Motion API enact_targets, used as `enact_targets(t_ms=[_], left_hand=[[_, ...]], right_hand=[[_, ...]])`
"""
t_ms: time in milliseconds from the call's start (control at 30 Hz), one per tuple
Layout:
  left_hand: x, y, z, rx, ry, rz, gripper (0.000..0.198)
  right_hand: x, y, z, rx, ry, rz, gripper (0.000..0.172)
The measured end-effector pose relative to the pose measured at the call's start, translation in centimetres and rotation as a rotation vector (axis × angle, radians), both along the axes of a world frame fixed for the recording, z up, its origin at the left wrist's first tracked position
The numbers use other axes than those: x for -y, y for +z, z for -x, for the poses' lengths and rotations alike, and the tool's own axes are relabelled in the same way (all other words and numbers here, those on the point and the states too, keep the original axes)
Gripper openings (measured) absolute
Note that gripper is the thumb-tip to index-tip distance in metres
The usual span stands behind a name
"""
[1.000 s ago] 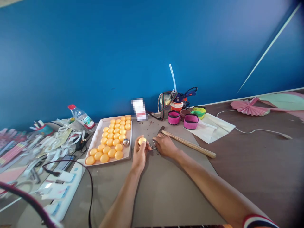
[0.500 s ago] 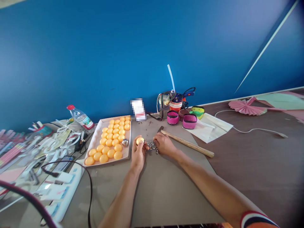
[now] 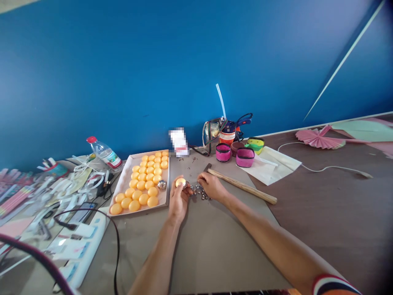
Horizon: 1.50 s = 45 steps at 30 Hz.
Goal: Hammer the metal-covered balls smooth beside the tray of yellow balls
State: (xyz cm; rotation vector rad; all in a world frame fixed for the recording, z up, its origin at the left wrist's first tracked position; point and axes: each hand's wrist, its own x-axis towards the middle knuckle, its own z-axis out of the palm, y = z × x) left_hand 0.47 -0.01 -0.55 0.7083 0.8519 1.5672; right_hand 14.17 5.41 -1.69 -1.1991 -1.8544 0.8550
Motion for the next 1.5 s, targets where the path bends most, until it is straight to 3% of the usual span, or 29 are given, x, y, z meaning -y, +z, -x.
enact_targets(t_ms=[167,333,400,500,833,1200,1500], left_hand=[[0.0,-0.1,0.2,0.030,-0.032,-0.017,0.027],[0.0,-0.1,0.3,0.059,-0.058,-0.019,0.027],[-0.1,0.0,0.3,0.065,-0.064,-0.014,0.027],[-0.1,0.0,0.2,0.067,-0.073,-0.011,0.029],[0.2,0.1,-0.3,0.020,-0.090,-0.011,0.029],[0.2,-0.1,-0.6,-0.040,-0.082,0.005,0.031],[0.3,-1.2,-0.4,-0.155,-0.057,-0.015,0.026]], right_hand=[[0.0,0.1,0.0,-0.049,0.006,0.057,0.012],[0.0,0.8,0.2,-0.530,0.141,0.385,0.017],[0.2,1.0,0.4,-0.715,0.213,0.462,0.020],[0.6,1.3,0.6,-0.824,0.299,0.519,0.022],[1.5,2.5,1.1,-0.718,0.274,0.469,0.018],[1.7,2.0,1.5,-0.654,0.293,0.502,0.016],[1.8,2.7,1.1,-0.543,0.296,0.496,0.009]])
